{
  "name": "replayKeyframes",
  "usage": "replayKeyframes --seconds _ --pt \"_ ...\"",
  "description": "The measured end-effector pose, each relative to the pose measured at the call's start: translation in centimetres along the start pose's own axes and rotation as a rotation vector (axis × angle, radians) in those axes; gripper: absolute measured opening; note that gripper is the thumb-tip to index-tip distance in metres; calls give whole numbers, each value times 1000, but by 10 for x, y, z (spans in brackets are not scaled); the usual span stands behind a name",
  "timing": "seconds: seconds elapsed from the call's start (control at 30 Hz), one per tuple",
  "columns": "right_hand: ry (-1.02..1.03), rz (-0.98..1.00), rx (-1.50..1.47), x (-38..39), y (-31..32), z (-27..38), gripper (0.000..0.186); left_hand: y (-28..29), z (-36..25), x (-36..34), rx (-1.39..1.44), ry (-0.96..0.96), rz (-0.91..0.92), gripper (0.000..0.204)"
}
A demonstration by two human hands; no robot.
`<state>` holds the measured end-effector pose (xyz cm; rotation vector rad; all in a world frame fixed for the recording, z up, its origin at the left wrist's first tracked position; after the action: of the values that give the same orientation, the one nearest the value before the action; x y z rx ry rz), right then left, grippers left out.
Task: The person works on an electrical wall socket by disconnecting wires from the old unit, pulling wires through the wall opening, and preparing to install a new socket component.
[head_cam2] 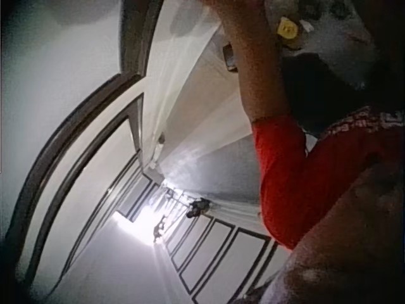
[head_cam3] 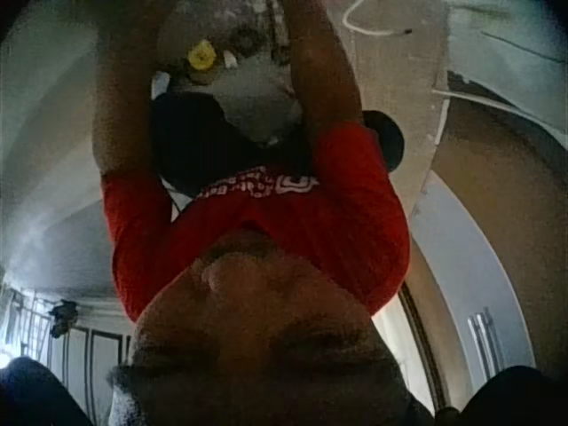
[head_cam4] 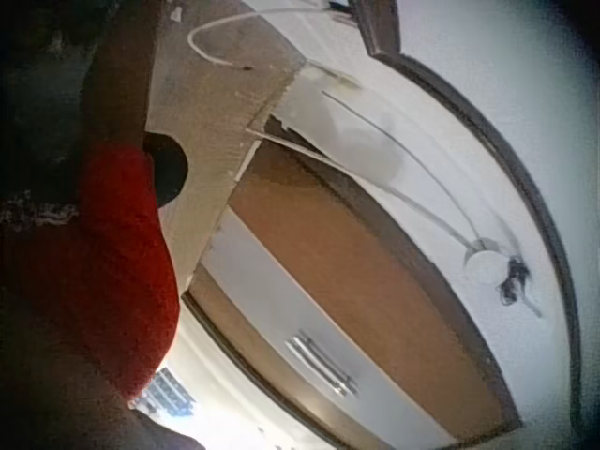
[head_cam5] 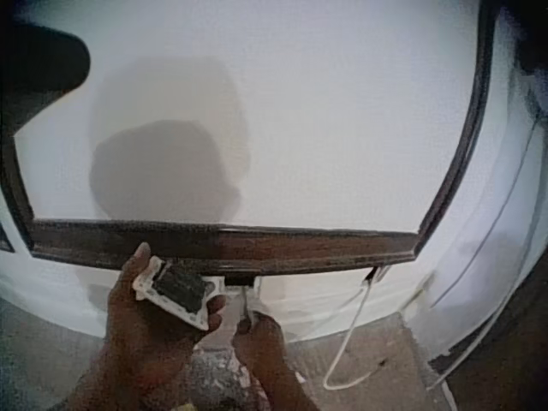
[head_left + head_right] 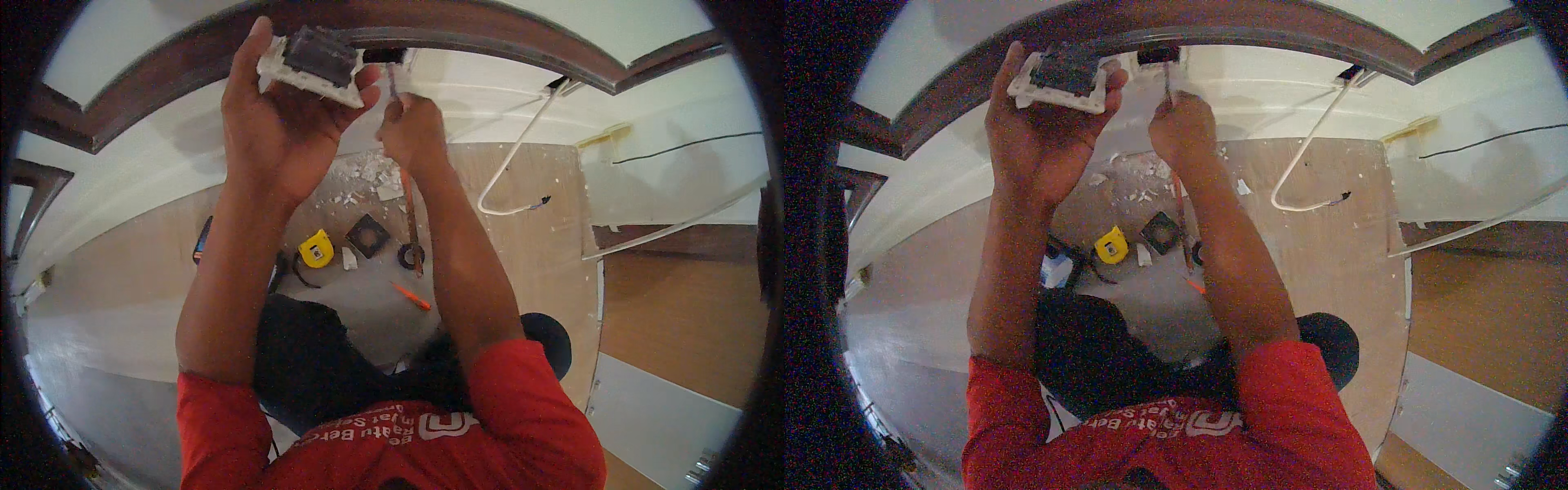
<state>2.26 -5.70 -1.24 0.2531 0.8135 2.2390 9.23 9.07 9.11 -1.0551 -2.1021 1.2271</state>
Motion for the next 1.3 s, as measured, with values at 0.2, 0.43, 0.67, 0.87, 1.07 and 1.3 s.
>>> replayKeyframes --seconds 0.2,0.43,0.67,0.87,1.07,1.3 --pt "31 -110 590 0 35 45 23 -7 -15 7 74 -78 -116 50" --pt "106 -107 781 -9 38 50 25 2 -17 6 272 11 -89 49" --pt "102 -119 787 -14 36 58 24 8 -23 5 246 -19 -102 47" --pt "91 -104 767 -22 30 50 24 6 -27 3 219 -59 -87 49" --pt "72 -110 798 -22 30 46 25 11 -28 1 220 -71 -80 51" --pt "71 -73 739 -26 26 49 28 12 -32 8 203 -50 -161 52"
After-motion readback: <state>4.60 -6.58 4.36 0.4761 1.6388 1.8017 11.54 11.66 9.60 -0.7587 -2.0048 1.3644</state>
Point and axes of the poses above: each hand's wrist, its own x-axis away from the middle knuckle, its own y-axis out of the back of the hand, z = x × y, the point moved 9 cm from there along -x, towards the middle knuckle
